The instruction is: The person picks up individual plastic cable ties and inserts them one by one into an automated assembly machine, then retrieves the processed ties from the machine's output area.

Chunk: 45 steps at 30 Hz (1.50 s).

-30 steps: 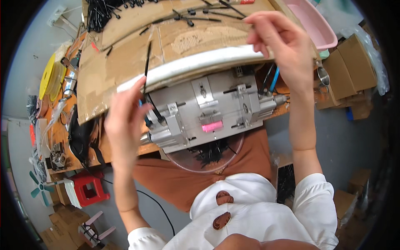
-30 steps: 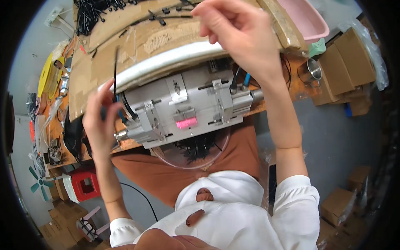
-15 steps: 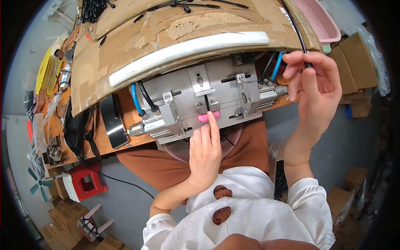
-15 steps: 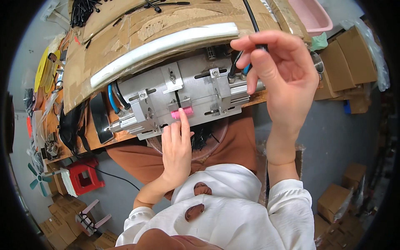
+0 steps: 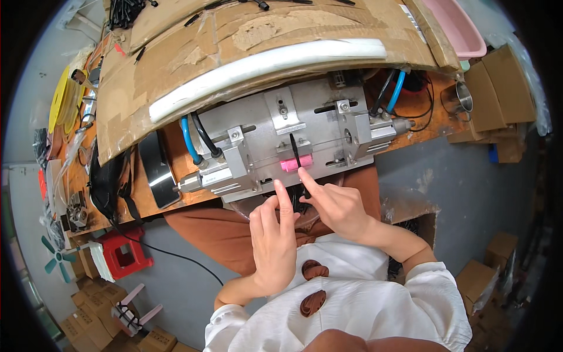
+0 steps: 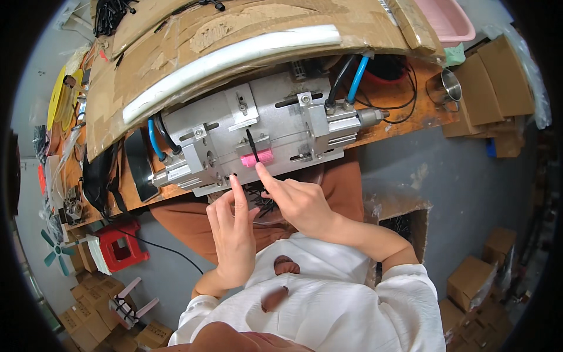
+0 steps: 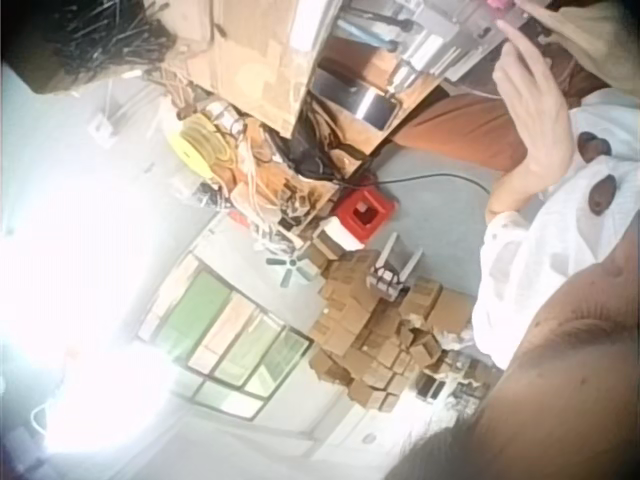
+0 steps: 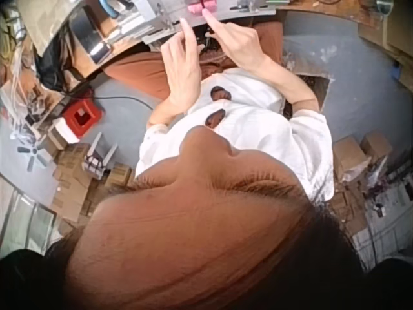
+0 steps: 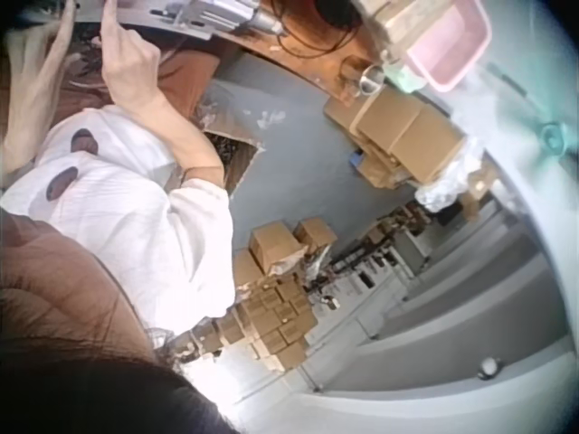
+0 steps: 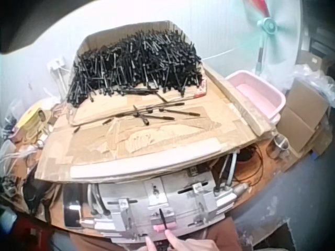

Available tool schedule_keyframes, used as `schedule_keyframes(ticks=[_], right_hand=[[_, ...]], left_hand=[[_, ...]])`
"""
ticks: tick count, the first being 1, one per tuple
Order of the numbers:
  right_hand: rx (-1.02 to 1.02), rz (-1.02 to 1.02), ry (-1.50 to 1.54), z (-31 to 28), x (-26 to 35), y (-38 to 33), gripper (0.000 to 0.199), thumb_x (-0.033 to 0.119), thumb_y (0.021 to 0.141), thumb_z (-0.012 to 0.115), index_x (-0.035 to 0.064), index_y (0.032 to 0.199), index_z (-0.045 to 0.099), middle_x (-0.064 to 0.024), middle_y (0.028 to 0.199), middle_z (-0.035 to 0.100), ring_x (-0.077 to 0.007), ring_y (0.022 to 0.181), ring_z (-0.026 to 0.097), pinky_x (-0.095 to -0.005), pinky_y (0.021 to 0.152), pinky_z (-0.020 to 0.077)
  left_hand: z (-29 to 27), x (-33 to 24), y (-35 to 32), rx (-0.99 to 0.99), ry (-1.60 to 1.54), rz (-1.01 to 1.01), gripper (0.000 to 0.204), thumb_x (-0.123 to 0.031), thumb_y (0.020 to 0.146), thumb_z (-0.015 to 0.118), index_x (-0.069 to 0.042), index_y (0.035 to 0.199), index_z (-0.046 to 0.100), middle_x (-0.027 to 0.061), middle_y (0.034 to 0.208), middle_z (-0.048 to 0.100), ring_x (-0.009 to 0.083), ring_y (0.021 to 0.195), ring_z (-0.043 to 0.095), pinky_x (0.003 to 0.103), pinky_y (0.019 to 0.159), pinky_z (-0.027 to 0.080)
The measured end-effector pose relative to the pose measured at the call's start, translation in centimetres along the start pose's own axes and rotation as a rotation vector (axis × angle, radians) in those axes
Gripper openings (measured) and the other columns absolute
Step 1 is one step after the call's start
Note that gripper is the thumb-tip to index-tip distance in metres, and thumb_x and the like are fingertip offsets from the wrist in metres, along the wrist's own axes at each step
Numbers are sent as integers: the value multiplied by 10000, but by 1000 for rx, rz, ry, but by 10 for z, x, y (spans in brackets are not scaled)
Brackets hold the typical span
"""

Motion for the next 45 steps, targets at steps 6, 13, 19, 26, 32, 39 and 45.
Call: schedule_keyframes(ticks=[6,13,19,26,32,39,45], right_hand=[[86,42,-8,8,-5,3,643,67,742,729,-38,1327,485,-57,707,602,-158,565,575,-298,485,454],[10,41,-122,-57,-9,30,510,142,736,764,34,1209,608,-66,755,614,-192,576,584,-300,498,464],[-292,-120,-278,-93,-33,150,141,163,831,686,35,863,639,-138,734,627,-301,635,624,-382,541,477],[8,62,-622,-40,-72,270,260,302,799,717,45,774,683,-135,720,666,-296,698,650,-413,651,495],[78,39,-452,-54,-63,281,174,173,818,674,-2,819,676,-125,768,686,-243,712,662,-363,665,512],[163,-259,-208,-15,-41,311,101,33,793,656,24,894,651,-112,828,665,-244,775,649,-329,680,505],[263,-378,-410,30,-34,335,72,29,737,673,45,806,657,-85,867,637,-283,895,617,-384,733,491]], left_hand=[[5,6,-7,81,24,5,714,17,763,670,23,1410,368,129,1094,527,294,937,497,385,801,438],[37,31,-35,439,-120,4,297,-85,810,643,-3,1087,578,146,953,568,324,879,509,407,798,435],[183,44,-73,781,-181,148,183,-145,842,617,-3,957,609,163,995,617,312,1001,591,394,849,496],[223,48,-71,912,-207,105,233,-175,867,623,25,983,588,230,1071,629,348,1005,627,418,807,538],[232,56,-72,870,-212,157,248,-175,846,654,29,978,609,216,952,671,336,918,666,406,771,547],[237,48,-69,931,-92,225,262,-205,785,726,6,932,674,173,910,693,311,861,693,385,706,561],[234,48,-67,897,-94,201,242,-207,774,731,-12,910,686,161,914,697,295,847,699,373,696,563]])
Point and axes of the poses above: each hand's wrist, its own y-axis towards the middle knuckle, its own z-axis out of the palm, x = y × z, the point moved 6 cm from there along y, towards the middle knuckle
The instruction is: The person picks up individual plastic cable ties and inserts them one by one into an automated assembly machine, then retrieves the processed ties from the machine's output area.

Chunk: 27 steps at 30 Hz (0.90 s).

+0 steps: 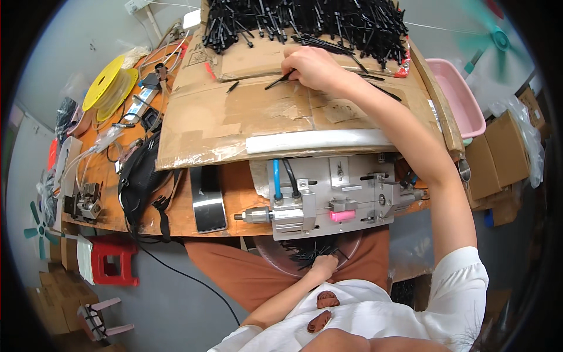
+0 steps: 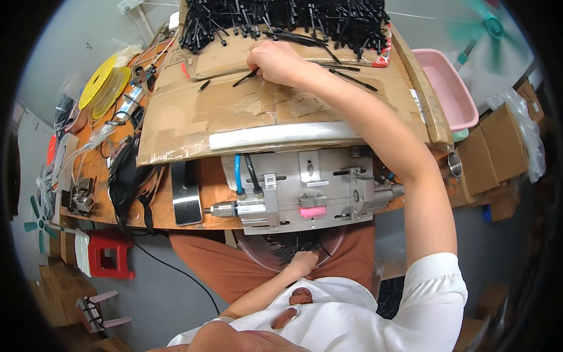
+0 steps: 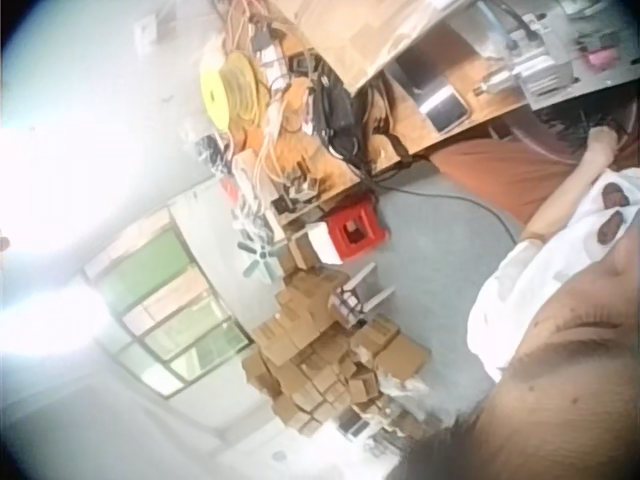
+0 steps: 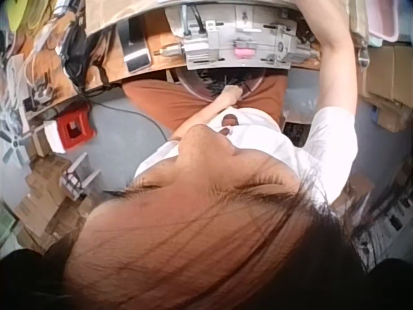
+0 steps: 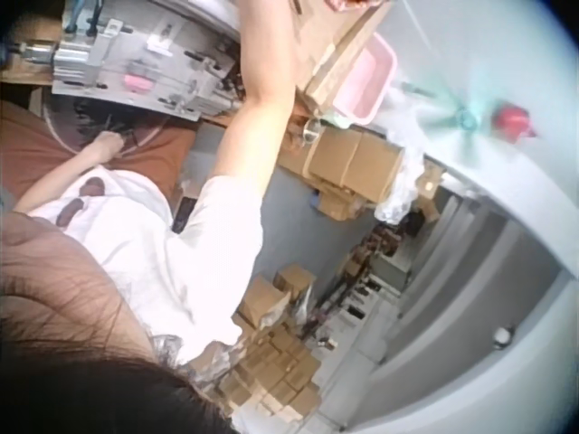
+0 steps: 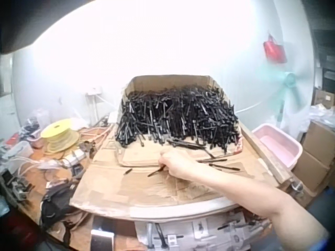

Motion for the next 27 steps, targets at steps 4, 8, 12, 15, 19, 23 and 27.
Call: schedule_keyframes(ticks=[4,8,12,15,19,23,27], right_hand=[[2,-40,31,5,14,22,111,27,704,698,65,804,670,-78,898,651,-284,911,627,-385,736,501],[-6,-168,113,13,56,61,123,53,745,702,42,863,669,-78,890,603,-286,901,601,-392,742,474],[180,-135,-78,40,62,79,137,44,744,694,44,880,671,-77,894,598,-293,912,603,-403,738,476],[168,-151,-80,16,54,45,132,32,748,678,44,880,670,-70,891,603,-298,908,606,-402,736,480],[-276,-39,-101,-84,4,-46,142,55,782,657,34,923,667,-85,895,600,-292,886,613,-373,727,485],[-261,571,-428,-173,-121,-190,195,74,774,672,38,965,670,-111,914,609,-321,886,611,-402,743,479],[-162,927,-595,-200,-232,-293,235,123,779,681,67,1006,672,-123,968,632,-332,954,613,-423,788,491]], left_hand=[[3,-1,2,14,9,-19,205,-176,763,723,-31,907,700,152,901,703,283,843,702,362,696,564],[11,-1,5,47,-3,19,284,-206,786,711,9,958,642,175,878,694,311,850,690,392,697,552],[12,-6,4,40,10,21,281,-198,777,714,-3,968,647,169,875,693,306,856,690,385,701,552],[7,-8,5,27,24,24,278,-195,773,715,-10,971,651,170,871,693,304,855,691,385,702,553],[4,1,-7,-96,57,-52,243,-189,748,725,-15,907,667,176,863,698,279,826,704,364,678,564],[0,-8,-8,-73,105,12,279,-184,751,724,-5,942,629,191,849,694,276,824,704,368,680,563],[5,-12,1,-102,157,23,249,-160,755,712,-5,927,621,165,794,699,271,769,708,360,637,564]])
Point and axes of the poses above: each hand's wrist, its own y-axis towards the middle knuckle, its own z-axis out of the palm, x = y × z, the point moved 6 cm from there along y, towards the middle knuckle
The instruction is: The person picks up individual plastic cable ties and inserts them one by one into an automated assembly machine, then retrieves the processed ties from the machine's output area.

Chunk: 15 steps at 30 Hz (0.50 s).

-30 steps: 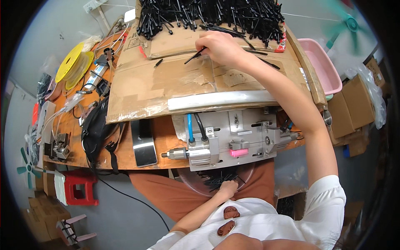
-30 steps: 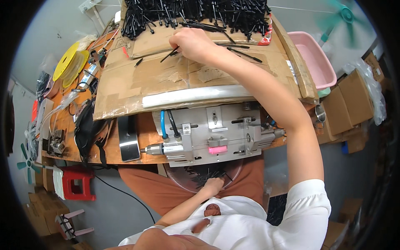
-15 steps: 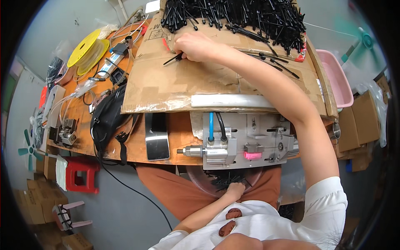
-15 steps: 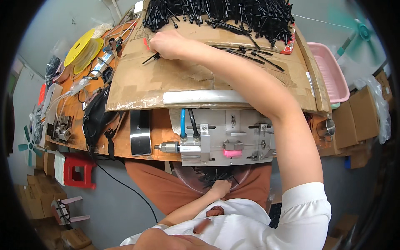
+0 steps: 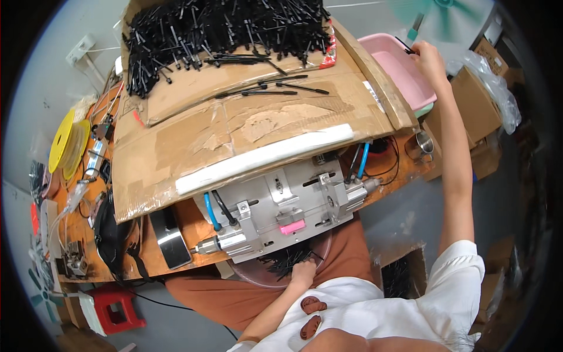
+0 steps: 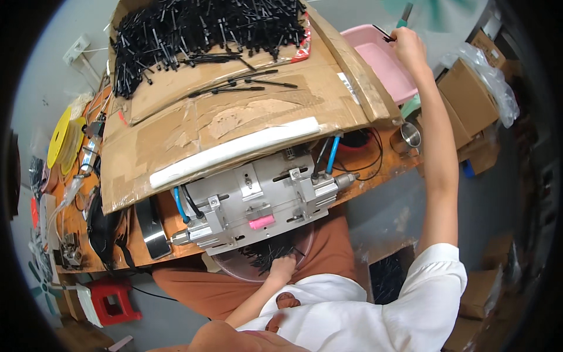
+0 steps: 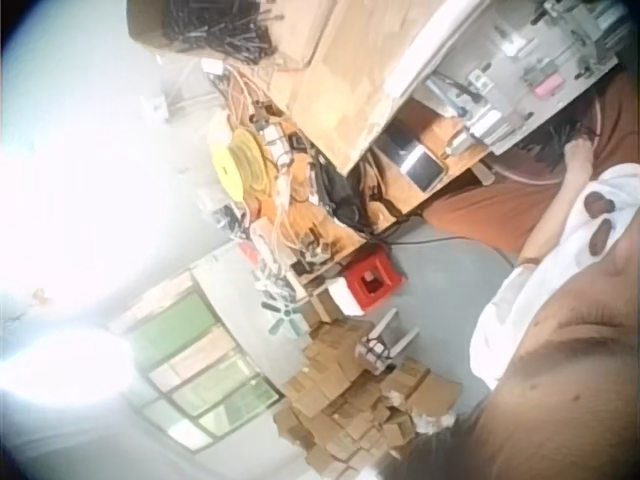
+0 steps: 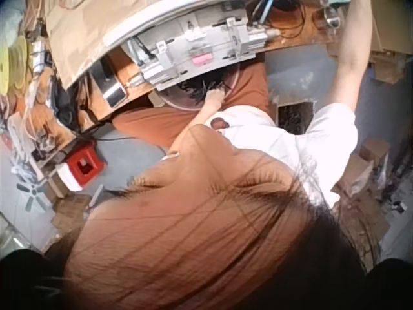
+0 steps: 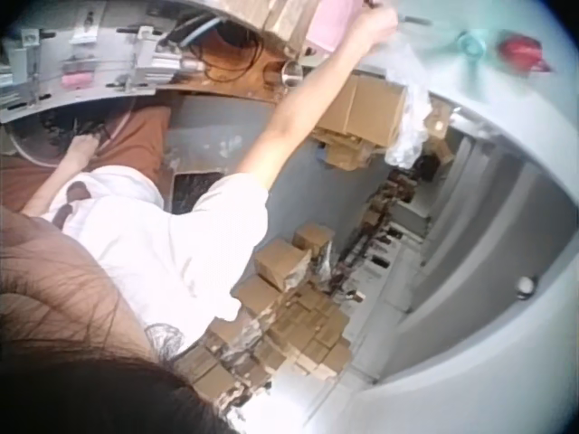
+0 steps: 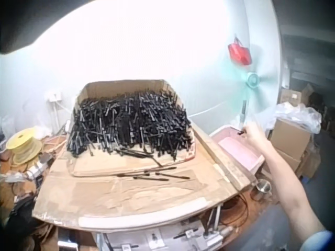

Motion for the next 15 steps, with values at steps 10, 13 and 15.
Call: schedule_keyframes(ticks=[10,13,15], right_hand=[[257,-622,626,4,208,-30,171,145,878,630,-3,962,650,-128,808,671,-218,758,645,-316,714,499],[137,-641,647,29,271,-14,177,150,882,601,11,972,664,-158,860,677,-319,844,648,-378,738,503],[113,-597,495,34,305,-2,233,239,879,616,37,981,670,-144,920,655,-318,910,634,-400,778,510]], left_hand=[[-3,-2,-5,44,23,109,106,-91,806,581,-16,848,643,159,734,690,279,685,704,362,570,557],[-2,-1,-5,31,31,91,117,-92,816,562,-17,843,648,154,732,688,279,683,703,363,570,556],[-1,-1,-5,39,30,84,125,-93,821,553,-17,846,650,151,735,688,279,685,702,363,574,556]])
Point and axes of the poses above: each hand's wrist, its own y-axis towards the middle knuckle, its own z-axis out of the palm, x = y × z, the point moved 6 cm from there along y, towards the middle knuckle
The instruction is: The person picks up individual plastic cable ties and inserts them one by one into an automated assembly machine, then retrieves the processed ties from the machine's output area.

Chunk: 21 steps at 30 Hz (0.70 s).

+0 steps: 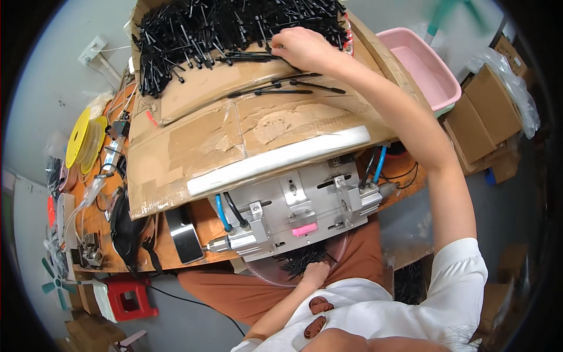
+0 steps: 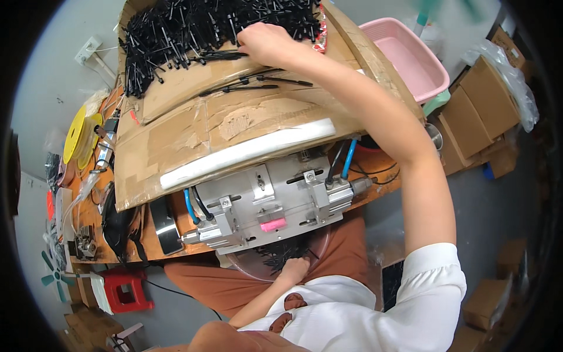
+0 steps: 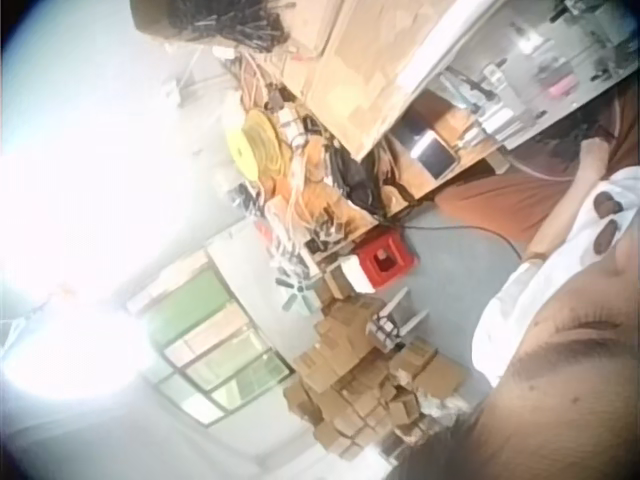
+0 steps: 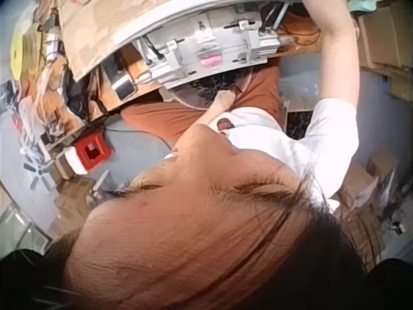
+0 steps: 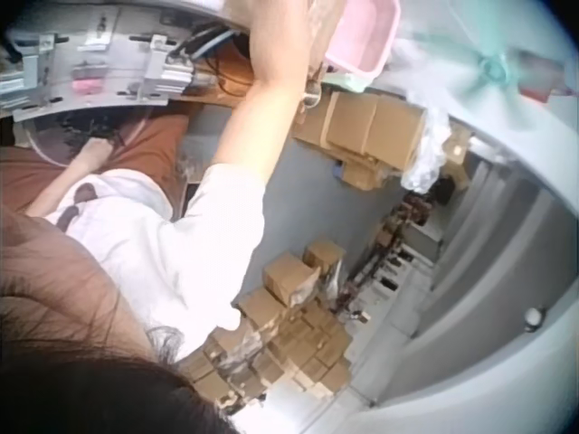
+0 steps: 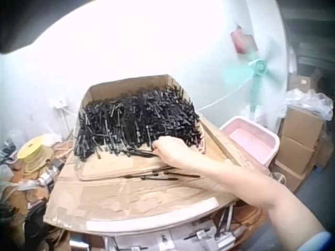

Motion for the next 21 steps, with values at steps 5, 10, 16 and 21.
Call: schedule_keyframes(ticks=[5,10,16,21], right_hand=[[55,70,-206,32,22,33,274,284,862,645,83,1048,663,-135,1050,604,-325,972,618,-416,824,514],[63,12,-101,39,33,30,297,212,819,689,77,1081,656,-133,1040,608,-327,974,613,-413,822,510],[50,-252,113,16,62,-12,204,93,774,702,62,974,679,-123,970,634,-323,939,622,-413,781,509],[130,-426,196,-1,93,-44,227,90,771,707,65,994,666,-90,929,600,-317,929,607,-408,753,491]], left_hand=[[-2,-1,0,9,-18,11,129,-90,798,568,-44,802,688,139,773,696,273,716,703,359,598,559],[-2,-1,0,-2,-22,-8,131,-91,786,574,-55,787,701,126,774,698,268,706,704,356,590,558],[2,0,0,-34,-6,22,119,-89,780,586,-51,794,698,128,762,694,259,701,704,353,589,558],[0,-1,-2,-2,-14,15,106,-73,777,597,-52,828,687,127,776,696,265,718,704,357,605,560]])
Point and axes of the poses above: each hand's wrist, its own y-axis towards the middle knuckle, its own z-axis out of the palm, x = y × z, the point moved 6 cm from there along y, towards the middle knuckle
